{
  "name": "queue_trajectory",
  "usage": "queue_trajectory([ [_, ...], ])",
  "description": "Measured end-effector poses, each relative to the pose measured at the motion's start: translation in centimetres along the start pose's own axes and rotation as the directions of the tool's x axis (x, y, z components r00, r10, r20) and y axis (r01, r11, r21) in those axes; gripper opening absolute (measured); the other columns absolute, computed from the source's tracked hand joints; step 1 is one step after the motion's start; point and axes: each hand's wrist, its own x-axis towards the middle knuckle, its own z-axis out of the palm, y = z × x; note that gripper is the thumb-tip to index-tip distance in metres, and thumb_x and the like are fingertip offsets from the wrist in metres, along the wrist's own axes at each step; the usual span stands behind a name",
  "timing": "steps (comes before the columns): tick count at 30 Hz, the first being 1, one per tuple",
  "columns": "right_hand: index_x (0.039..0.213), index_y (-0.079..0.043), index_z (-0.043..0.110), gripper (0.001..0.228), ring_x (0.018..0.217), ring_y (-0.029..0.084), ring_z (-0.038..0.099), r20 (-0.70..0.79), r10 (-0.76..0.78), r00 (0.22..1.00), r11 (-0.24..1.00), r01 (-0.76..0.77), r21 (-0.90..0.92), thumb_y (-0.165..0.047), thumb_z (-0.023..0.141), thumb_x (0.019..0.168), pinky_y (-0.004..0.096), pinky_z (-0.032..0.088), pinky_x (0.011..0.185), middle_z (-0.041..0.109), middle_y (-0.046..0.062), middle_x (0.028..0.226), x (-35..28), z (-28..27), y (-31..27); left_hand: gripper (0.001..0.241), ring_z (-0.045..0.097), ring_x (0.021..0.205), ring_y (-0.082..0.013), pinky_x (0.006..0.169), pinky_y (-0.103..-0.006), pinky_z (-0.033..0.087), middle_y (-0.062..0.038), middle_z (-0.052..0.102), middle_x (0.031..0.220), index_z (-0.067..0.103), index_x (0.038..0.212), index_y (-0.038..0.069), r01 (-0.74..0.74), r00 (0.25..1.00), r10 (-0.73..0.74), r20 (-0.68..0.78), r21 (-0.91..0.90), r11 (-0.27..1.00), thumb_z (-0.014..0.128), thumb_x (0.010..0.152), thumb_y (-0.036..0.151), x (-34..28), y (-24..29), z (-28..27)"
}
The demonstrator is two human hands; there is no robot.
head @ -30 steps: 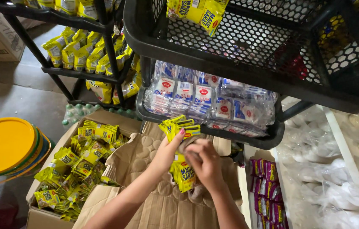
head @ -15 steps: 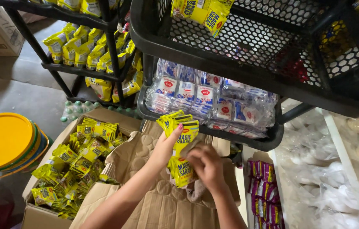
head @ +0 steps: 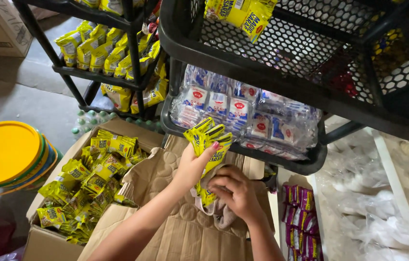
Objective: Wiping individual seasoning packets with a cloth and organizing them into bundles or groups.
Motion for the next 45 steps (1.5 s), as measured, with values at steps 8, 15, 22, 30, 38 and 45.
queue_trajectory([
  [8,0.098,-0.006,0.071,0.016,0.093,0.024,0.07,-0.08,0.21,0.974,0.974,-0.201,0.103,-0.005,0.079,0.084,0.034,0.057,0.077,0.068,0.009,0.106,-1.0,1.1,0.2,0.031,0.067,0.106,-0.012,0.094,-0.0293,0.054,-0.006,0.073,0.119,0.064,0.127,-0.002,-0.128,0.991,0.131,-0.014,0.123,0.984,0.067,0.1,0.013,-0.6,2.5,0.7],
  [15,0.099,-0.006,0.07,0.017,0.084,0.024,0.069,-0.123,0.314,0.941,0.939,-0.289,0.185,-0.004,0.078,0.084,0.032,0.056,0.069,0.066,0.01,0.106,-2.4,2.1,2.5,0.03,0.067,0.104,-0.0128,0.091,-0.0298,0.054,-0.006,0.073,0.117,0.065,0.125,-0.003,-0.174,0.984,0.179,-0.014,0.174,0.969,0.067,0.098,0.01,-0.9,3.7,1.5],
  [22,0.105,-0.011,0.066,0.023,0.093,0.027,0.066,-0.106,-0.128,0.986,0.988,0.117,-0.105,-0.008,0.077,0.085,0.036,0.054,0.08,0.063,0.006,0.109,-1.0,1.5,-0.1,0.029,0.067,0.105,-0.0133,0.093,-0.03,0.054,-0.006,0.074,0.117,0.066,0.126,-0.004,-0.173,0.983,0.182,-0.029,0.199,0.965,0.066,0.1,0.009,-0.6,3.2,1.6],
  [30,0.098,-0.007,0.069,0.016,0.064,0.016,0.058,-0.314,0.246,0.917,0.969,-0.222,0.112,0.002,0.072,0.085,0.029,0.046,0.053,0.065,0.009,0.101,-4.0,3.5,2.0,0.043,0.067,0.118,-0.0211,0.103,-0.0342,0.053,-0.017,0.071,0.131,0.059,0.141,-0.009,-0.13,0.991,0.129,0.019,0.135,0.982,0.068,0.101,0.003,-1.2,1.5,1.0],
  [38,0.108,-0.01,0.063,0.014,0.085,0.02,0.063,-0.454,0.117,0.883,0.989,-0.145,-0.027,-0.008,0.066,0.094,0.034,0.052,0.069,0.065,0.008,0.106,-5.2,3.1,4.1,0.07,0.047,0.143,-0.0246,0.12,-0.0369,0.035,-0.02,0.047,0.157,0.04,0.154,-0.005,-0.279,0.945,0.207,0.255,0.293,0.915,0.07,0.091,0.001,-1.9,3.9,3.5],
  [45,0.128,-0.006,0.059,0.024,0.086,0.014,0.054,-0.244,0.848,0.47,0.386,-0.234,0.892,-0.019,0.055,0.108,0.032,0.043,0.07,0.061,0.005,0.109,-7.0,3.6,8.1,0.073,0.027,0.16,-0.0186,0.13,-0.0378,0.024,-0.011,0.022,0.177,0.027,0.164,-0.004,-0.097,0.868,0.035,0.496,0.1,0.99,0.061,0.102,0.014,-1.1,0.8,2.2],
])
